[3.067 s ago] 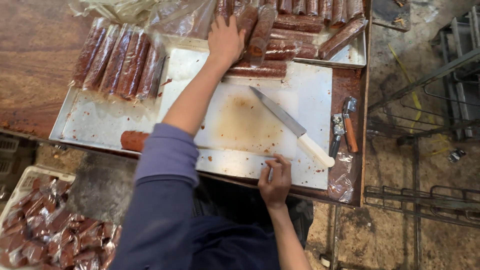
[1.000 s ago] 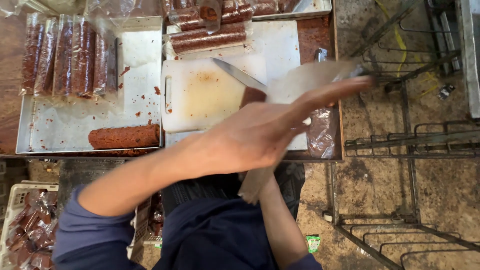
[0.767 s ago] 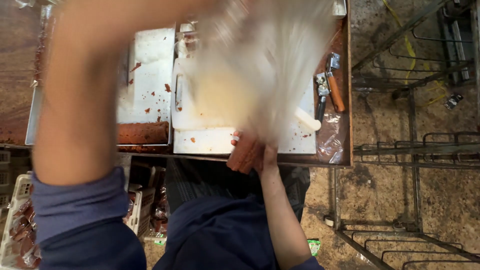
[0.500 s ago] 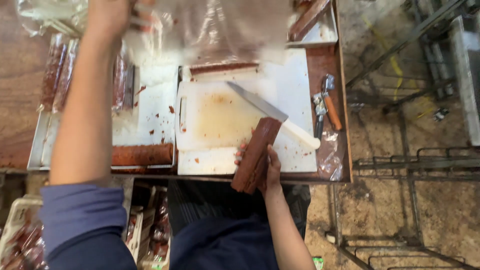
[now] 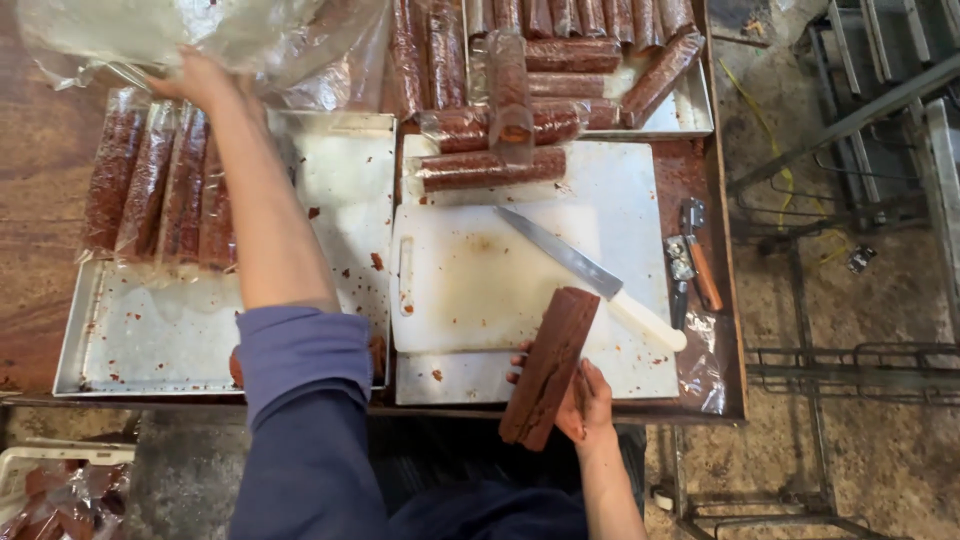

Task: Slicing long bread rolls into smaller pieces on a cutting board using a knife.

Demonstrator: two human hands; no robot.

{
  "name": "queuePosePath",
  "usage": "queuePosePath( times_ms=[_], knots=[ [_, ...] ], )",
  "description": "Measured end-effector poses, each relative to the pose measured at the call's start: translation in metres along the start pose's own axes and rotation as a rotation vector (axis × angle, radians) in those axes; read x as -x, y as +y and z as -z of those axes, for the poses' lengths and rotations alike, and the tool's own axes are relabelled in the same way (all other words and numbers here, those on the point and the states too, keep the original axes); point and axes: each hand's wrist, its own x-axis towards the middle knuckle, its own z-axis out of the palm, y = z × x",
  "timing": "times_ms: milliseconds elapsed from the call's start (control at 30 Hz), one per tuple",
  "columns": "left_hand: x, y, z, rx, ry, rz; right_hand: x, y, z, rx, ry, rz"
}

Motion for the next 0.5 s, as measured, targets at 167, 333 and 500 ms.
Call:
queuePosePath(
  times_ms=[167, 333, 500],
  knots=[
    [0.018, -0.057, 0.047, -0.349, -0.188, -0.091, -0.003, -0.001, -0.001, -0.004, -0.041, -0.070],
    [0.188, -0.096, 0.153, -0.761, -0.664, -0.482, 0.013, 0.017, 0.047, 0.016, 0.157, 0.035],
    [0.366, -0.061, 0.225, -0.853, -1.255, -0.109, 0.000, 0.015, 0.016, 0.214, 0.114, 0.254]
  ],
)
